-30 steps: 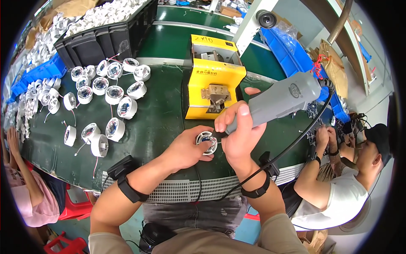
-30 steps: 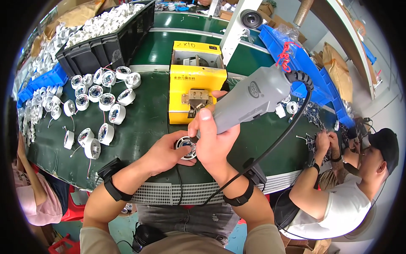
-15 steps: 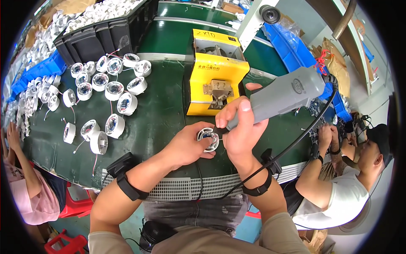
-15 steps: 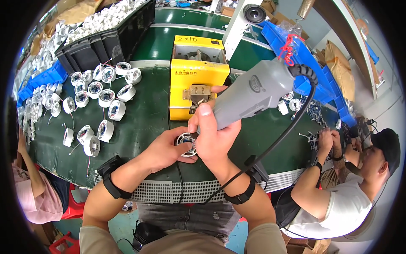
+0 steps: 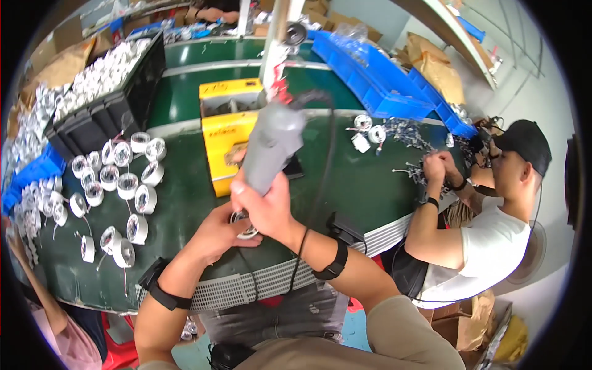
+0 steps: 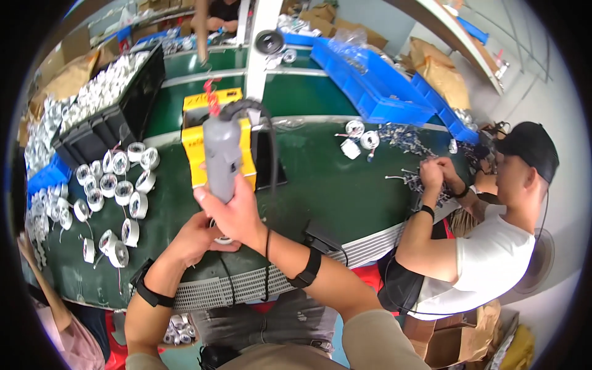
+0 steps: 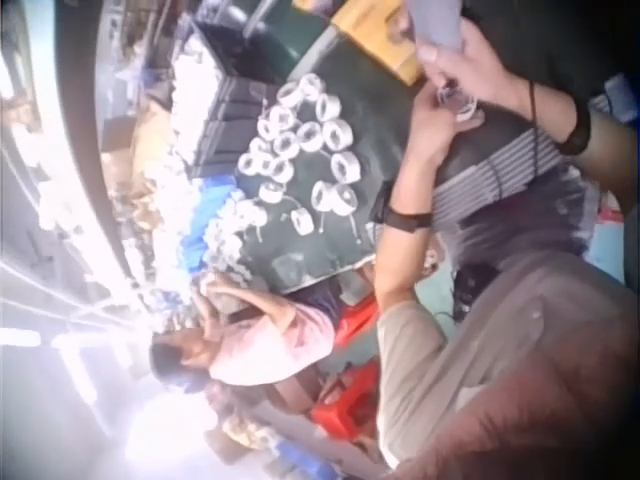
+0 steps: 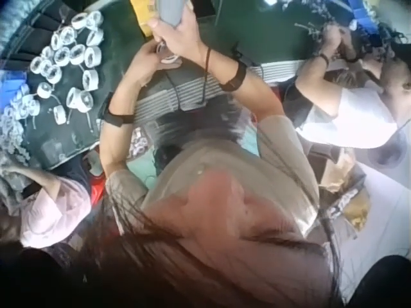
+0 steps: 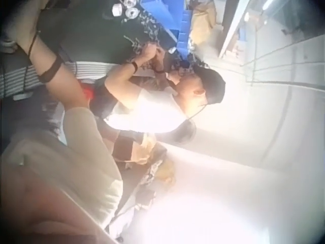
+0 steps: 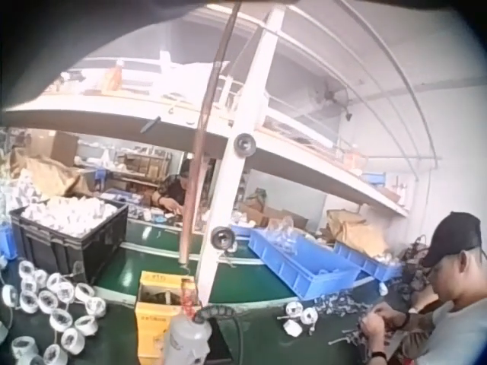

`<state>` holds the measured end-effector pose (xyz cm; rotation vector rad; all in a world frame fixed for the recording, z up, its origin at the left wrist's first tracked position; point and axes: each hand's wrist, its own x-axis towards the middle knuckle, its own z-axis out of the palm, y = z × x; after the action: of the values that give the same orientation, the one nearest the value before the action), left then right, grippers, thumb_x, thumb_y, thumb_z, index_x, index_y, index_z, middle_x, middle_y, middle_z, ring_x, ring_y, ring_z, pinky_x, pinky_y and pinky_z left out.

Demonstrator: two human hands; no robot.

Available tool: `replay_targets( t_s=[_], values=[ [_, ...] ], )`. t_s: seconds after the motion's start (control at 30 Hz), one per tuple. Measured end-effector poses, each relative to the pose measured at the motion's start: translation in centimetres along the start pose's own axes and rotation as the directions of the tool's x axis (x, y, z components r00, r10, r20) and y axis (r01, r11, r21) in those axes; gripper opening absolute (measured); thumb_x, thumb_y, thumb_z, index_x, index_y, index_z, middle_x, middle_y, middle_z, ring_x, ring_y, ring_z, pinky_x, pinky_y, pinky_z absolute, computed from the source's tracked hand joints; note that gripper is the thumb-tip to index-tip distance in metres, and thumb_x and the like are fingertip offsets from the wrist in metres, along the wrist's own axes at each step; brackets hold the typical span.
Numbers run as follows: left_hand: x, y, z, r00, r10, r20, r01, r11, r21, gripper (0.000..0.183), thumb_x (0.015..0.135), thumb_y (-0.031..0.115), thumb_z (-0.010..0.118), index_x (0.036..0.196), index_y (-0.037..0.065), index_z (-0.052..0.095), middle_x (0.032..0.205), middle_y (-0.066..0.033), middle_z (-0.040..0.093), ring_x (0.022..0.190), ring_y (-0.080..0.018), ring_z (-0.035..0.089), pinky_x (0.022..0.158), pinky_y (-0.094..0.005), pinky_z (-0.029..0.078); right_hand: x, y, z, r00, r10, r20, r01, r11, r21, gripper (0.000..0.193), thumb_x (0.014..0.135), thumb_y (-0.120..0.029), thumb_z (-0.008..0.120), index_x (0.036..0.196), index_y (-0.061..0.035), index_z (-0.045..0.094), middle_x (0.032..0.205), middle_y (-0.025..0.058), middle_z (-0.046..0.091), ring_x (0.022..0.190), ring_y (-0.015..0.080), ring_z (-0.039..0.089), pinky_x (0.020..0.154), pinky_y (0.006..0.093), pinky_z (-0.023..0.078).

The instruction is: The person assembles camera housings by inserting internal components and wires into the plastic shells. They use a power screwdriver to secure the parts before placing the completed units onto the green workbench.

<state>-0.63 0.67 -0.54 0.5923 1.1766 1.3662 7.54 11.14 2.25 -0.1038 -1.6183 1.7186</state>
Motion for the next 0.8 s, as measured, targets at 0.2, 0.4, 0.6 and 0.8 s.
replay_targets(
  t_s=[0.2,0.4,0.6,0.8],
  values=[
    [-5.2,5.3,-4.7,0.896,0.196,-0.399,0.116,0.763,0.636,0.04,0.082,0.001,0.056,0.122,0.001,0.052,0.083,-0.0148,0.065,0.056,-0.0194,0.065,0.05,-0.031,0.056,4.9,-2.8,-11.9,0.947,-0.29,-0.137,0.144,0.767,-0.625,0.038,0.09,-0.032,0.063,0.113,-0.0023,0.06,0.104,0.0091,0.062,0.101,0.0225,0.057,0.088,0.0361,0.045],
    [-6.4,5.3,-9.5,0.392,0.822,-0.413,0.38,0.264,0.887,0.052,0.08,0.022,0.067,0.127,0.005,0.053,0.11,-0.0219,0.064,0.096,-0.0346,0.065,0.087,-0.0404,0.049,8.1,-1.5,-30.6,0.846,-0.168,-0.506,-0.533,-0.21,-0.82,0.085,0.071,-0.075,0.058,0.133,-0.0163,0.054,0.14,0.0172,0.045,0.133,0.0343,0.037,0.108,0.046,0.03],
    [-7.4,7.1,-7.1,0.512,0.622,-0.592,0.175,0.6,0.781,0.037,0.082,0.021,0.068,0.113,0.003,0.061,0.094,-0.0154,0.07,0.063,-0.0261,0.066,0.063,-0.035,0.051,5.1,1.1,-27.9,0.972,0.109,-0.207,-0.222,0.144,-0.964,0.077,0.066,-0.046,0.078,0.133,-0.0187,0.051,0.136,0.0189,0.043,0.13,0.0363,0.036,0.109,0.0443,0.03],
    [-8.8,7.6,-6.5,0.868,0.256,-0.425,0.166,0.658,0.734,0.017,0.084,0.014,0.066,0.085,-0.003,0.064,0.073,-0.0089,0.068,0.052,-0.0123,0.06,0.046,-0.0249,0.045,-2.1,-1.7,-18.0,0.98,-0.179,-0.087,-0.092,-0.019,-0.996,0.082,0.06,-0.024,0.083,0.132,-0.014,0.045,0.13,0.015,0.042,0.125,0.036,0.037,0.103,0.0502,0.03]
  ],
)
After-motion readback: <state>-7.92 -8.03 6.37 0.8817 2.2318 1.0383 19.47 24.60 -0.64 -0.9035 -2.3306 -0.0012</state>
